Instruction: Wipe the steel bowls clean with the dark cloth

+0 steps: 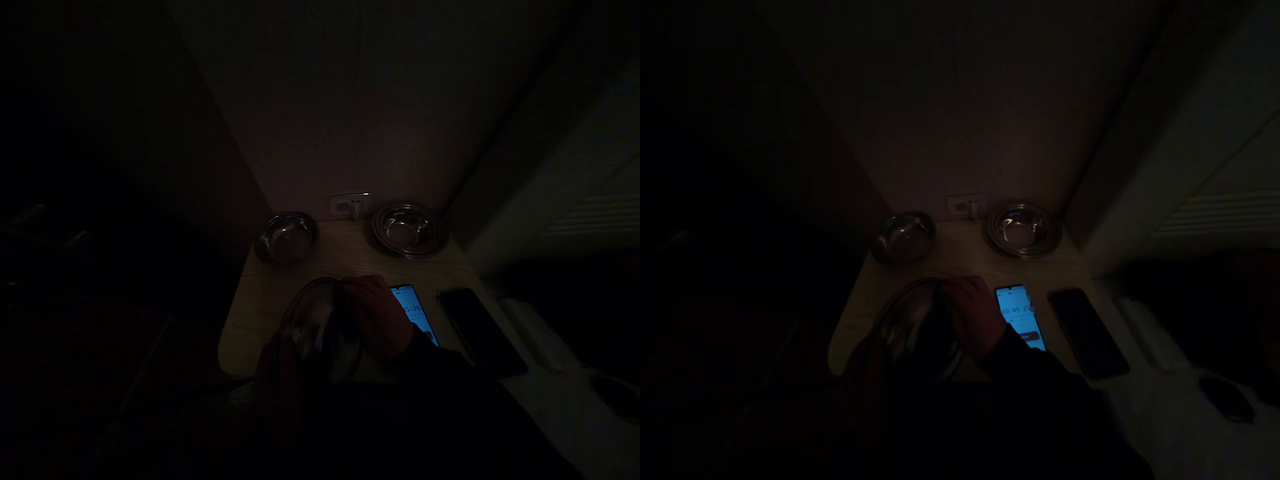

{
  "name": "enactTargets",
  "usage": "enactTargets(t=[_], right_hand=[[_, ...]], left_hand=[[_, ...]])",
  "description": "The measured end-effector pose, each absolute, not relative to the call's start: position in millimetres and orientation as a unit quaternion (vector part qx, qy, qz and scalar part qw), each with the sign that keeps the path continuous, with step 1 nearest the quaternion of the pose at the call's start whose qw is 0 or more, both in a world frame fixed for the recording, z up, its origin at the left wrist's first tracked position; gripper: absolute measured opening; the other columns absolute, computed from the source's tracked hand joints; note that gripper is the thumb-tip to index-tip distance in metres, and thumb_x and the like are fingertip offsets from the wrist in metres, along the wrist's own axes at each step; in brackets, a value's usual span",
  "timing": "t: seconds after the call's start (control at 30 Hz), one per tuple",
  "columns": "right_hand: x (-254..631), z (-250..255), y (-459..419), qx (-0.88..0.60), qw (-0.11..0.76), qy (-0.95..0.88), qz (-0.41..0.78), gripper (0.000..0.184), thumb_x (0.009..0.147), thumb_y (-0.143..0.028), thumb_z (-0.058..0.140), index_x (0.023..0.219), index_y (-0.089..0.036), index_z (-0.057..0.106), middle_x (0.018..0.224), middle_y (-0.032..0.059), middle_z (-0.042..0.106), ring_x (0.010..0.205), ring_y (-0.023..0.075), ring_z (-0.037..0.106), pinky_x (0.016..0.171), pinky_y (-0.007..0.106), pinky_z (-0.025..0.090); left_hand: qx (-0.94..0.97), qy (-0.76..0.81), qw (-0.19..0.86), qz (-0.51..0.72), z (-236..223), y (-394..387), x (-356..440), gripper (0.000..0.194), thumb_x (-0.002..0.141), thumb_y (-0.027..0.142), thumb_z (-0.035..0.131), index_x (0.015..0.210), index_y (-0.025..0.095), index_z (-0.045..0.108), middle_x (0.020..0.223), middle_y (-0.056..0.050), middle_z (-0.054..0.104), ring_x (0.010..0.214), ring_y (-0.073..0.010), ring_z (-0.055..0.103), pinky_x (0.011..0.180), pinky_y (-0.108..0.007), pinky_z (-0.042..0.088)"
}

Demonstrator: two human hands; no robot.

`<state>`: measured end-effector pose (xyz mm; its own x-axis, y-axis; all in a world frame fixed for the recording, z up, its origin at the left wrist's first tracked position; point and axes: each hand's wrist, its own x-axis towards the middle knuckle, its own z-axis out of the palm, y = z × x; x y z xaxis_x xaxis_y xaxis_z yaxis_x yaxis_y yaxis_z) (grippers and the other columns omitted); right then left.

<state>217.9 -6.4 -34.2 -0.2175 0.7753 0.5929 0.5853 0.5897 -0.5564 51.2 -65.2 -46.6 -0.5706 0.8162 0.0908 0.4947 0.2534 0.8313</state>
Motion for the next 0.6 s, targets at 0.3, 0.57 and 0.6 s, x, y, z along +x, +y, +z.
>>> enactTargets(t=[0.3, 0.57, 0.6], right_hand=[[237, -56, -34, -0.573, 0.473, -0.584, 0.328, 0.028, 0.083, -0.024, 0.047, 0.105, -0.021, 0.063, 0.104, 0.0055, 0.068, 0.096, 0.0205, 0.064, 0.086, 0.037, 0.051], [233, -65, -48, -0.55, 0.476, -0.626, 0.282, 0.028, 0.083, -0.02, 0.047, 0.107, -0.021, 0.062, 0.104, 0.007, 0.067, 0.096, 0.0202, 0.062, 0.084, 0.037, 0.051], [232, -64, -50, -0.537, 0.477, -0.645, 0.262, 0.029, 0.083, -0.019, 0.047, 0.109, -0.021, 0.061, 0.104, 0.0073, 0.066, 0.097, 0.0202, 0.061, 0.083, 0.037, 0.051]], left_hand=[[0.544, 0.75, 0.152, 0.345, -58, -61, 28, 0.04, 0.074, 0.032, 0.045, 0.106, 0.011, 0.059, 0.114, -0.018, 0.058, 0.105, -0.0316, 0.052, 0.09, -0.047, 0.04], [0.648, 0.705, 0.15, 0.245, -47, -53, 15, 0.041, 0.075, 0.026, 0.047, 0.111, 0.012, 0.059, 0.109, -0.015, 0.062, 0.098, -0.0274, 0.058, 0.084, -0.039, 0.046], [0.643, 0.71, 0.16, 0.24, -44, -51, 17, 0.041, 0.077, 0.025, 0.045, 0.114, 0.014, 0.058, 0.114, -0.013, 0.061, 0.102, -0.0258, 0.057, 0.087, -0.037, 0.045]])
